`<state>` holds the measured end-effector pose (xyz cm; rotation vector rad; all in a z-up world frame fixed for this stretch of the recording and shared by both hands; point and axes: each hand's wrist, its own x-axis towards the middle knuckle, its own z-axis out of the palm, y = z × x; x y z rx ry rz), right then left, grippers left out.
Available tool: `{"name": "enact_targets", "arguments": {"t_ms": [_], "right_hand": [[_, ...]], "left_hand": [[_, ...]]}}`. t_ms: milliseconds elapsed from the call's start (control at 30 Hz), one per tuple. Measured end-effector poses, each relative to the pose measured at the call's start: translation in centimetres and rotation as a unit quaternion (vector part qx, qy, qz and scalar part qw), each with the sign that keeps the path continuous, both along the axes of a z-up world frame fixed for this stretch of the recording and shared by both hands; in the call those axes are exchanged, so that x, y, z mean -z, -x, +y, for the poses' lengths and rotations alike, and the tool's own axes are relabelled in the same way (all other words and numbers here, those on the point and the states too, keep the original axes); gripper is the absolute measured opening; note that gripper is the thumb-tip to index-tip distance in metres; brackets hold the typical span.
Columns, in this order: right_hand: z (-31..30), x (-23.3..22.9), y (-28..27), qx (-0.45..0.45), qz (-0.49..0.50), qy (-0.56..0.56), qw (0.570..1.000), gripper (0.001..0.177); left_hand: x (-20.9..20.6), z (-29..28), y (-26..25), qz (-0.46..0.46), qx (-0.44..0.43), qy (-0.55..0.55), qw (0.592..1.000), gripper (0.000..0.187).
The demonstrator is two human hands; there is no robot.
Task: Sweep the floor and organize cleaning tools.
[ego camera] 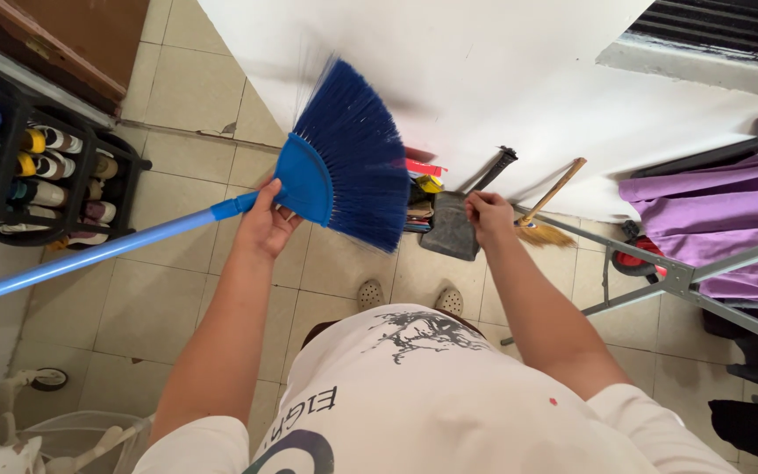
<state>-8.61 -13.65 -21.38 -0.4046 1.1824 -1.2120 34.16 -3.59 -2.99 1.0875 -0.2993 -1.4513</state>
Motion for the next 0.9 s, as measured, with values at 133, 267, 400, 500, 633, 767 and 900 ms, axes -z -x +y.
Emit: {"name": "enact_targets", "arguments": {"t_ms": [133,267,400,500,633,767,900], "right_hand": [[1.1,2.8,-0.2,0.042,-0.008,-0.043,0.998,0.017],[4.4,-5.4,-2.9,-0.220,0.001,0.017,0.975,0.044],[6.6,-14.9,-8.1,-0.440,-0.021,-0.012,0.898,0.081],[6.3,-11.3,-9.5,-0.502,-0.060,-0.033,0.862,0.060],[6.5,-9.9,-9.5,-0.536,-0.070,-0.035,0.841,0.030],[5.9,-10.7,-7.9,-0.532,-0.021,0.006,0.847,0.022],[3.6,-8.0,-4.5,-0.450,0.040,0.043,0.891,0.022]], "left_hand": [[-0.8,-0.6,-0.8,-0.002,-0.020,-0.006,1.000,0.040],[-1.4,-0.5,-1.2,0.004,-0.037,0.002,0.999,0.044],[-0.5,-0.8,-0.8,0.023,-0.029,0.010,0.999,0.047],[-0.5,-1.0,-0.1,0.037,-0.043,-0.009,0.998,0.048],[-0.5,-0.9,-0.9,0.039,-0.038,0.021,0.998,0.047],[-0.5,-0.8,-2.0,0.028,-0.043,0.017,0.999,0.046],[-0.1,-0.5,-3.6,0.010,-0.051,0.001,0.999,0.046]]}}
